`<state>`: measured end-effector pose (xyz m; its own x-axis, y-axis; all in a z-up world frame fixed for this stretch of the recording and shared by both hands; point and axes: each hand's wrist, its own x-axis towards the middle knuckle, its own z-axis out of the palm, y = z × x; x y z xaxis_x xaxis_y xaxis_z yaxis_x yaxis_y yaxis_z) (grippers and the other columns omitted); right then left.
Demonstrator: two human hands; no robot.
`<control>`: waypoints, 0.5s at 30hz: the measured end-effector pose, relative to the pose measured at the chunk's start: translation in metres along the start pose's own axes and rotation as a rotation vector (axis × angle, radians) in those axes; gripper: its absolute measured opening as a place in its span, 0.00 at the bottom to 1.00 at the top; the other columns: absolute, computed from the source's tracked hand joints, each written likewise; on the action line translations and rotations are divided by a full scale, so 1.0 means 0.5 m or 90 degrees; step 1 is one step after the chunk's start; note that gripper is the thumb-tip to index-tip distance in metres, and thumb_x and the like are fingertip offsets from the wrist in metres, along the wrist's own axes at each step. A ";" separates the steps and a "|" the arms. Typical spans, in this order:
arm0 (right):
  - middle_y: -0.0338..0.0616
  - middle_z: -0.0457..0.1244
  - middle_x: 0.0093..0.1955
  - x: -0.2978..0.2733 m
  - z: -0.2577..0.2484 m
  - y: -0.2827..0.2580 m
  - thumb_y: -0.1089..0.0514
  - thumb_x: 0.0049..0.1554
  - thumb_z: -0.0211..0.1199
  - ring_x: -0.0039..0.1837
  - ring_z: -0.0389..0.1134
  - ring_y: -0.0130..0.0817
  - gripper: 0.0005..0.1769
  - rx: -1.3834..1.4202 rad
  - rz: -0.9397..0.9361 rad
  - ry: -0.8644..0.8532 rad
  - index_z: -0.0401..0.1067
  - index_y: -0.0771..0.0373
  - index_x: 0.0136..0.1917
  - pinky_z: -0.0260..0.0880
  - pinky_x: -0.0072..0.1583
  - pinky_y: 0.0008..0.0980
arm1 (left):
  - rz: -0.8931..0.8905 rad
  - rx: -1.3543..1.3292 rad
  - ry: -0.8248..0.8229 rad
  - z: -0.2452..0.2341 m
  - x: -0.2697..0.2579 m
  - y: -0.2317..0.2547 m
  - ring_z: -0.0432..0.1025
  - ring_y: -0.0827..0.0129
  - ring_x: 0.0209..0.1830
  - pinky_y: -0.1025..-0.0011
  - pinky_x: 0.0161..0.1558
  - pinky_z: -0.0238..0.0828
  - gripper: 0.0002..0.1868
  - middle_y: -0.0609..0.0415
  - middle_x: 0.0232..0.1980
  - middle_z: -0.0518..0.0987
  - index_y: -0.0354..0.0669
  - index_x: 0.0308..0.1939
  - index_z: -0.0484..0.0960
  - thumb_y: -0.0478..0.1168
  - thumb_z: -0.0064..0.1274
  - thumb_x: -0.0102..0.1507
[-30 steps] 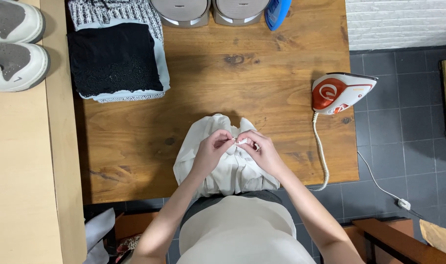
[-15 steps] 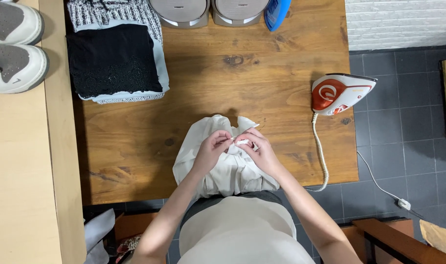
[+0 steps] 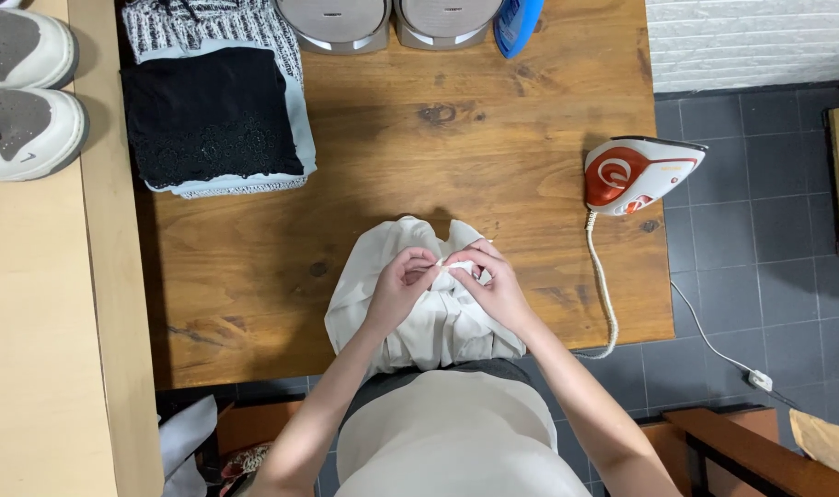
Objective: Unfolding, smoothing, and folding a white shirt on a wooden table followed by brief ironing.
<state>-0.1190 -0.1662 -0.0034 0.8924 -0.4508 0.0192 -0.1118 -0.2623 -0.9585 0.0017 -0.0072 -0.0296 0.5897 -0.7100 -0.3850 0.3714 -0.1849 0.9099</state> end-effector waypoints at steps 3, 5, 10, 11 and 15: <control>0.44 0.63 0.42 -0.002 0.009 -0.032 0.65 0.56 0.71 0.37 0.59 0.30 0.08 -0.034 -0.016 0.035 0.82 0.59 0.50 0.66 0.44 0.31 | -0.017 0.008 0.013 0.012 -0.020 0.040 0.81 0.68 0.44 0.71 0.52 0.80 0.21 0.43 0.45 0.85 0.37 0.51 0.78 0.36 0.72 0.59; 0.44 0.63 0.41 -0.008 0.020 -0.031 0.66 0.56 0.72 0.36 0.59 0.30 0.08 -0.045 -0.015 0.044 0.82 0.59 0.50 0.66 0.43 0.31 | -0.005 0.055 0.027 0.012 -0.021 0.050 0.82 0.65 0.44 0.69 0.51 0.81 0.18 0.42 0.45 0.86 0.38 0.49 0.79 0.37 0.70 0.60; 0.43 0.64 0.40 -0.012 0.030 -0.013 0.65 0.56 0.73 0.35 0.59 0.30 0.07 -0.050 -0.019 0.071 0.82 0.57 0.48 0.65 0.42 0.30 | 0.012 0.103 0.063 0.007 -0.015 0.042 0.83 0.64 0.43 0.70 0.49 0.82 0.15 0.44 0.42 0.86 0.41 0.47 0.81 0.40 0.71 0.61; 0.44 0.64 0.40 -0.012 0.029 -0.012 0.65 0.55 0.73 0.35 0.59 0.30 0.08 -0.060 -0.029 0.067 0.82 0.57 0.48 0.66 0.41 0.30 | 0.009 0.094 0.059 0.006 -0.014 0.046 0.83 0.65 0.43 0.70 0.49 0.82 0.17 0.44 0.42 0.86 0.43 0.48 0.82 0.40 0.71 0.60; 0.44 0.65 0.38 -0.011 0.029 -0.012 0.67 0.54 0.73 0.34 0.59 0.32 0.07 -0.058 -0.044 0.066 0.82 0.58 0.46 0.65 0.40 0.31 | 0.015 0.080 0.070 0.004 -0.016 0.047 0.84 0.62 0.42 0.68 0.47 0.83 0.19 0.43 0.41 0.86 0.44 0.50 0.82 0.39 0.73 0.58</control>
<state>-0.1171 -0.1499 -0.0020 0.8500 -0.5135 0.1175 -0.0957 -0.3698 -0.9242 0.0042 -0.0073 -0.0048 0.6743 -0.6384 -0.3712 0.2682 -0.2567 0.9285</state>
